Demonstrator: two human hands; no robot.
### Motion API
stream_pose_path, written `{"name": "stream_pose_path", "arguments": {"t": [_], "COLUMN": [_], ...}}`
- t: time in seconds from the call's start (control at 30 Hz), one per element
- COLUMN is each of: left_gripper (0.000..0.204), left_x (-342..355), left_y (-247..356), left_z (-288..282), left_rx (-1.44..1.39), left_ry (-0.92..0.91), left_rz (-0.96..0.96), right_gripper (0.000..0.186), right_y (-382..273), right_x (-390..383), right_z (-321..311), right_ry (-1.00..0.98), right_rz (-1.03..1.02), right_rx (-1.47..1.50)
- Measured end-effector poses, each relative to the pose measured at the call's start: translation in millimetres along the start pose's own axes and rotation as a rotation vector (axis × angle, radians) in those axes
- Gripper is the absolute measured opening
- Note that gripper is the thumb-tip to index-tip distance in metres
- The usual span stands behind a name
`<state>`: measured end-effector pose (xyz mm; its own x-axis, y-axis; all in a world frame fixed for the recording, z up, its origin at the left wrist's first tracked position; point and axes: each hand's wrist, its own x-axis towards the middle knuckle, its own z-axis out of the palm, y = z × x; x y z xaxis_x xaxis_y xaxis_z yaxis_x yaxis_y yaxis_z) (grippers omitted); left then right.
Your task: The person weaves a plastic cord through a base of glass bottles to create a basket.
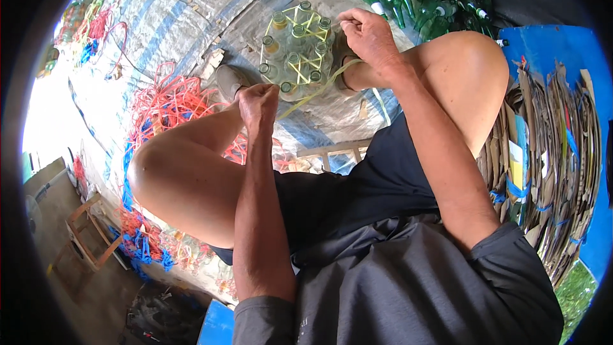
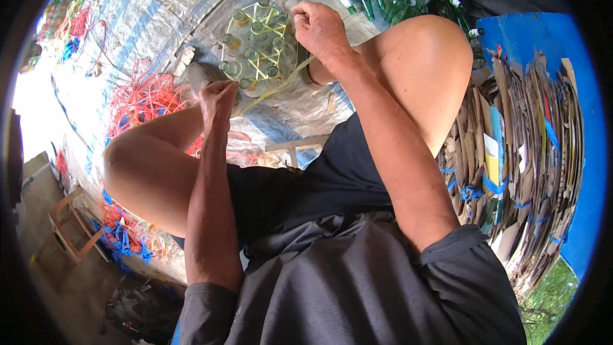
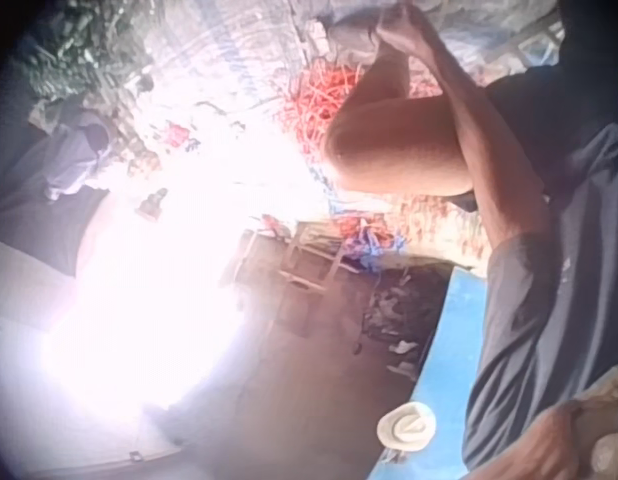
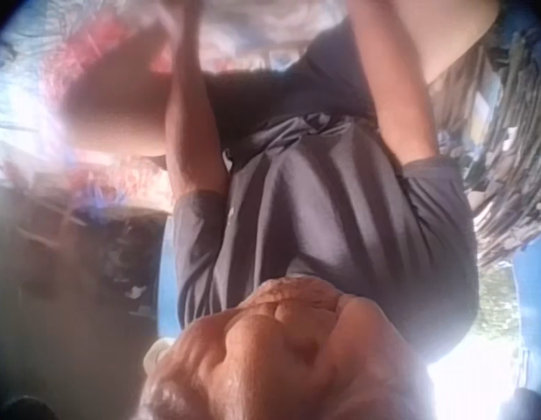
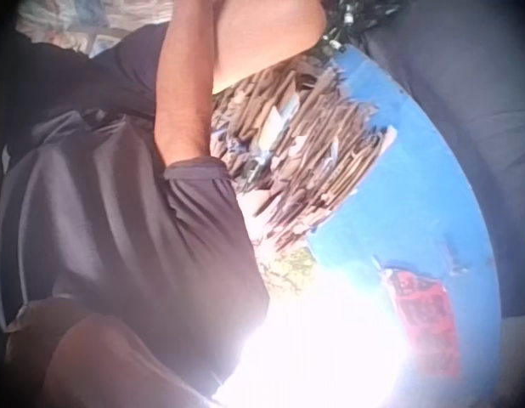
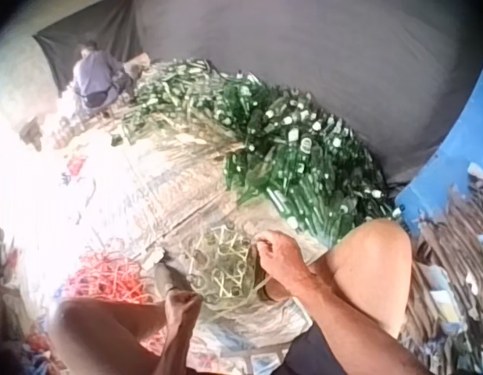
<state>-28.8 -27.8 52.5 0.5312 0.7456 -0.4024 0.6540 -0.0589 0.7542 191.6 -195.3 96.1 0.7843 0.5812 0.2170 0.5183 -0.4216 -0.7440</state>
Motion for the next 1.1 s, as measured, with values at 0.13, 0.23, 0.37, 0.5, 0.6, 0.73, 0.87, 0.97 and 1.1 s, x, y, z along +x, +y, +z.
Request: {"name": "stream_pose_path", "arguments": {"t": [0.13, 0.23, 0.37, 0.5, 0.6, 0.73, 0.87, 0.97, 1.1], "left_gripper": [0.026, 0.022, 0.022, 0.023, 0.022, 0.022, 0.023, 0.025, 0.024], "left_x": [-4, -9, -2, -1, 6, 4, 4, 5, 5], "left_y": [-3, 2, -9, -12, -20, -18, -19, -27, -26], "left_z": [-2, -2, -2, 3, 6, 3, 5, 8, 14], "left_rx": [-0.116, -0.181, -0.305, -0.356, -0.376, -0.405, -0.385, -0.409, -0.444], "left_ry": [0.004, -0.001, -0.038, -0.048, -0.097, -0.068, -0.105, -0.087, -0.042], "left_rz": [-0.046, -0.078, -0.171, -0.242, -0.252, -0.296, -0.263, -0.204, -0.169], "right_gripper": [0.017, 0.019, 0.021, 0.026, 0.025, 0.027, 0.027, 0.026, 0.026], "right_y": [-7, -13, -30, -42, -45, -59, -64, -65, -61], "right_x": [1, 3, 10, 23, 28, 27, 24, 22, 20], "right_z": [4, 10, 21, 31, 43, 61, 72, 84, 95], "right_ry": [0.024, -0.051, -0.241, -0.368, -0.435, -0.602, -0.782, -0.871, -1.06], "right_rz": [0.012, -0.041, -0.034, -0.225, -0.323, -0.405, -0.504, -0.473, -0.36], "right_rx": [0.086, 0.131, 0.109, 0.108, 0.034, -0.053, -0.18, -0.219, -0.346]}}
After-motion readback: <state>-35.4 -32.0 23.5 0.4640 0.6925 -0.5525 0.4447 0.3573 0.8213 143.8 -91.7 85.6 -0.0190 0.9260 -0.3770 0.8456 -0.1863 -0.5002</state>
